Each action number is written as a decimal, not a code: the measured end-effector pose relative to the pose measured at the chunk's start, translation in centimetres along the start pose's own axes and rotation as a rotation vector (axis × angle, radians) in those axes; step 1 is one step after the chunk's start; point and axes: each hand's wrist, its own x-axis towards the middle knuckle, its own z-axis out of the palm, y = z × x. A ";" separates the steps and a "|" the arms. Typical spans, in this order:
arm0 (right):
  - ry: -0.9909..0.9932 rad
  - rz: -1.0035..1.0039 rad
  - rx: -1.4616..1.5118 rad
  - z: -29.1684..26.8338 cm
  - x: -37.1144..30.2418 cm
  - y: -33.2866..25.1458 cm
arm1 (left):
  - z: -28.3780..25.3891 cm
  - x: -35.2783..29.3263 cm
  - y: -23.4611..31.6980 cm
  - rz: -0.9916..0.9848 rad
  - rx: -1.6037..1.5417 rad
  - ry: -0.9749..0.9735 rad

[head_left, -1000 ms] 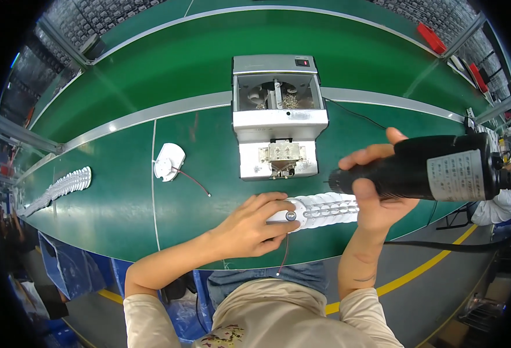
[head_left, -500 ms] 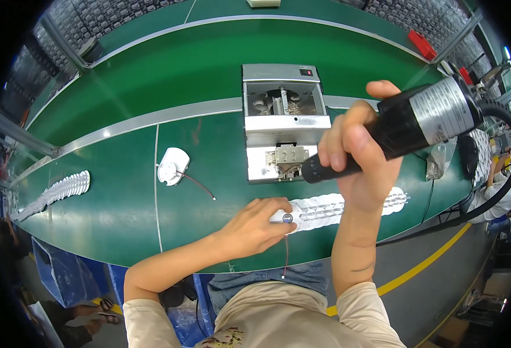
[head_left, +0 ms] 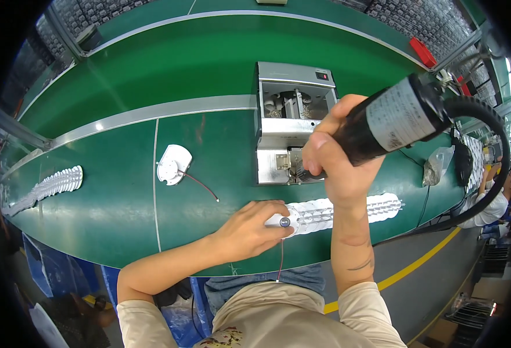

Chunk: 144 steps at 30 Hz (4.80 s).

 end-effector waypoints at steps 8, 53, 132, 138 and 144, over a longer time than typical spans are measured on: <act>-0.012 0.053 0.097 -0.6 -2.0 -1.3 | 0.5 -0.3 -0.2 0.004 -0.010 0.077; 0.042 -0.024 0.028 -0.2 -0.3 -0.7 | 0.7 -0.3 -0.5 0.023 -0.028 0.057; 0.058 0.104 0.185 -5.2 -7.6 -4.6 | -13.9 -5.7 1.7 -0.717 0.536 0.352; 0.037 0.124 0.226 -5.2 -7.6 -4.7 | -11.2 -3.9 2.6 -0.662 0.418 0.005; -0.003 0.122 0.191 -5.3 -7.2 -4.4 | -4.9 -3.1 1.2 -0.322 0.174 0.207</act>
